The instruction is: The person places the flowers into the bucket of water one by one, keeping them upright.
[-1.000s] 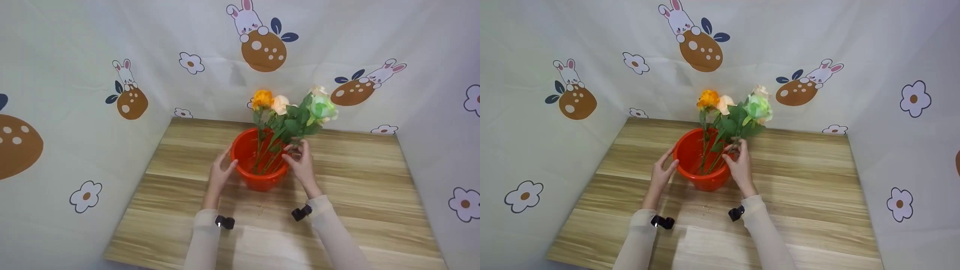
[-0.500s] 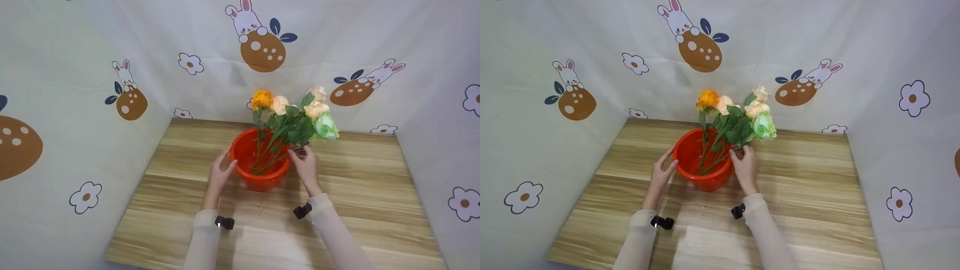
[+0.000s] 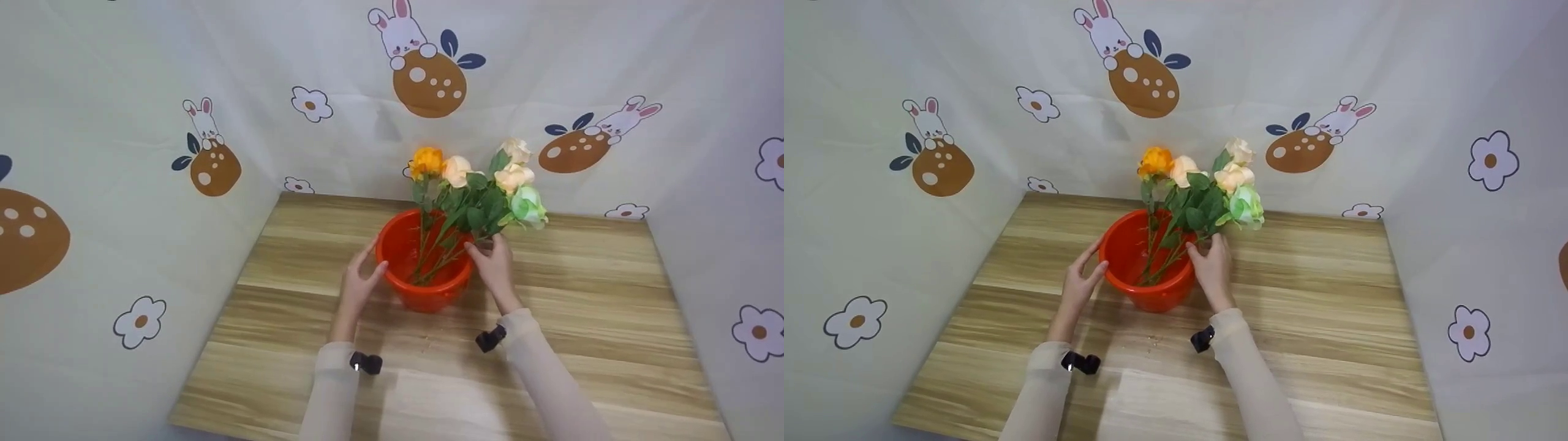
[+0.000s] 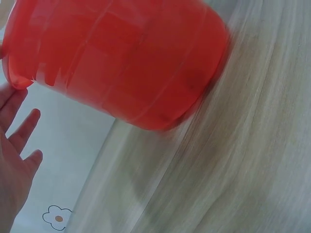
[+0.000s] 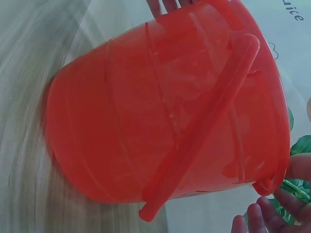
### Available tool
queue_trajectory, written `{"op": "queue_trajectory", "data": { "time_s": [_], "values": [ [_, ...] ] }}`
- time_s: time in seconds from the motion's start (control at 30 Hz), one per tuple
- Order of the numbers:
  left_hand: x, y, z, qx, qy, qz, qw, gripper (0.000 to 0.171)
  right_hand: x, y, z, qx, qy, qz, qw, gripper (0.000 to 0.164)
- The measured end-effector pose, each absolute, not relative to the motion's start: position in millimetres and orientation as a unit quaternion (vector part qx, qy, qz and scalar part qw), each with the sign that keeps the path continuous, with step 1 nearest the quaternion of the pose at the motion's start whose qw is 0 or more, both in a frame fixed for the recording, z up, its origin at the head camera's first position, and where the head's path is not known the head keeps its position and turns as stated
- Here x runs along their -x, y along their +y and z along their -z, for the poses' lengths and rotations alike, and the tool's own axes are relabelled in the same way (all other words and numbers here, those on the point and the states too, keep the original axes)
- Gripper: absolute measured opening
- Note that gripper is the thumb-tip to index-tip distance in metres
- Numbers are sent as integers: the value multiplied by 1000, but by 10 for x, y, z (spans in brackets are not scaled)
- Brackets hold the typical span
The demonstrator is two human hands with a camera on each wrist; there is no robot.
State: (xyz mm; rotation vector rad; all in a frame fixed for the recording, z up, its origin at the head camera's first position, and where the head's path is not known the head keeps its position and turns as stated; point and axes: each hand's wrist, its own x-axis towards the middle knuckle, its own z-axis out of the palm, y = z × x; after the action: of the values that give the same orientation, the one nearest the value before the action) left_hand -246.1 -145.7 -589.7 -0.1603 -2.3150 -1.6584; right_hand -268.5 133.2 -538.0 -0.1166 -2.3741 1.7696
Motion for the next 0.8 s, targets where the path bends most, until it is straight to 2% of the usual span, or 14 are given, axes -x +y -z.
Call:
{"op": "queue_trajectory", "data": {
  "time_s": [0.43, 0.8],
  "values": [
    [2491, -1516, 5842, 67, -832, 533, 138, 55, 2620, 1460, 5427, 39, -787, -613, 57, 41],
    [2525, -1648, 5814, 67, -843, 512, 152, 51, 2539, 1923, 5467, 62, -781, -619, 59, 43]
  ]
}}
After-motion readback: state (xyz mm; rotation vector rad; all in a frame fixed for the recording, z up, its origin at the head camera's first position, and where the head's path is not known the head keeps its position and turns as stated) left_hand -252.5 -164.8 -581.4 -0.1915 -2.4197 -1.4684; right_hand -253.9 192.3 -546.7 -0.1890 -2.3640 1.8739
